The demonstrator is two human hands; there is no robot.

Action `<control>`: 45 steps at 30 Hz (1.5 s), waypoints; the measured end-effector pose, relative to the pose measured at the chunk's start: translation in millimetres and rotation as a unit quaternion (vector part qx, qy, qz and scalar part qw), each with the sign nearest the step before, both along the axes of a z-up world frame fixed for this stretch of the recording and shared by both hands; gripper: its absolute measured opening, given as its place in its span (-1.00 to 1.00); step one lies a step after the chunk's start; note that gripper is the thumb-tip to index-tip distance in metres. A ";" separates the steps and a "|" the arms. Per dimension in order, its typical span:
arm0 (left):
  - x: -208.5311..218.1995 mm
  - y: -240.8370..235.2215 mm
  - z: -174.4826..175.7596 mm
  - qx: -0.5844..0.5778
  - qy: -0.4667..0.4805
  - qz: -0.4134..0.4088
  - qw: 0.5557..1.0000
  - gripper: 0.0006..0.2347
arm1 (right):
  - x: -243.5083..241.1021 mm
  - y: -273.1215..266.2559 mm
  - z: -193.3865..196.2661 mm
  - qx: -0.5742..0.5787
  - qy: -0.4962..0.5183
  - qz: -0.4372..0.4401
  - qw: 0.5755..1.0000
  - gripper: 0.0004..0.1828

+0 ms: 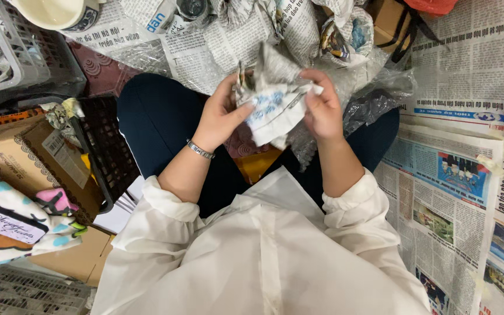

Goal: The person sits on the floor and wraps small ceramic items, including cups and a bowl, with newspaper and bubble wrap. They fold the paper around each item and place the wrapped pieces into a pile.

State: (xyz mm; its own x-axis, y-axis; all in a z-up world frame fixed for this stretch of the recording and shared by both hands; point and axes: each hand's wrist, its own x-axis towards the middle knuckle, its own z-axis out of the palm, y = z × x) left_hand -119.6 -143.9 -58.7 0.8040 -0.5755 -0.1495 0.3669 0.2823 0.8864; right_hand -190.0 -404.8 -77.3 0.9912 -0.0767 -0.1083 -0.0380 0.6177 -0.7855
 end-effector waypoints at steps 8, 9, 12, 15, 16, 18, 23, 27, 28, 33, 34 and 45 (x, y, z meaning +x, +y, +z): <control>5.0 -2.2 1.3 0.117 0.046 0.005 0.992 -0.42 | 18.9 17.5 43.1 -0.232 -0.159 0.073 0.957 0.30; 4.4 -2.3 2.4 0.117 -0.017 0.002 0.993 -0.47 | 18.6 21.4 45.4 -0.287 -0.181 0.081 0.937 0.41; 2.4 -5.7 6.9 0.190 -0.176 -0.021 0.966 -0.57 | 13.6 23.7 50.1 -0.399 -0.130 0.154 0.895 0.47; 1.7 -2.9 16.7 0.379 -0.266 -0.033 0.886 -0.65 | 13.6 23.8 51.7 -0.540 -0.117 0.176 0.815 0.51; 2.0 -3.2 19.3 0.425 -0.285 -0.018 0.859 -0.71 | 14.9 24.1 51.4 -0.566 -0.146 0.166 0.794 0.41; 5.3 -2.5 23.6 0.429 -0.245 -0.007 0.870 -0.74 | 19.2 25.6 50.5 -0.615 -0.202 0.143 0.749 0.21; 2.1 -5.3 30.9 0.116 -0.087 -0.077 0.986 -0.31 | 20.3 35.0 51.8 -0.717 -0.251 0.126 0.638 -0.20; -4.0 -8.8 28.6 0.092 -0.198 -0.092 0.972 -0.40 | 15.2 40.8 51.6 -0.722 -0.255 0.124 0.631 -0.33; -4.2 -7.7 26.2 0.091 -0.153 -0.092 0.980 -0.46 | 14.9 39.6 50.1 -0.712 -0.242 0.092 0.652 -0.33; 2.0 5.3 8.9 0.084 0.054 -0.100 0.990 -0.62 | 18.1 23.5 36.0 -0.625 -0.215 -0.095 0.745 -0.33; 0.9 7.5 5.1 0.072 0.017 -0.089 0.993 -0.65 | 15.7 20.5 33.0 -0.604 -0.164 -0.101 0.774 -0.35; 0.1 24.7 -34.3 -0.015 0.143 0.064 0.987 -0.72 | 14.1 -10.7 5.3 -0.218 -0.002 -0.194 0.956 -0.82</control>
State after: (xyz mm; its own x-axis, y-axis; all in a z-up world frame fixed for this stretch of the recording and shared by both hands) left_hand -119.6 -119.2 -93.0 0.7982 -0.4790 -0.3653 0.5604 0.3681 0.7419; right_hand -175.8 -415.5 -72.0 0.8795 -0.4754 0.0214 0.1305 0.1977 -0.9715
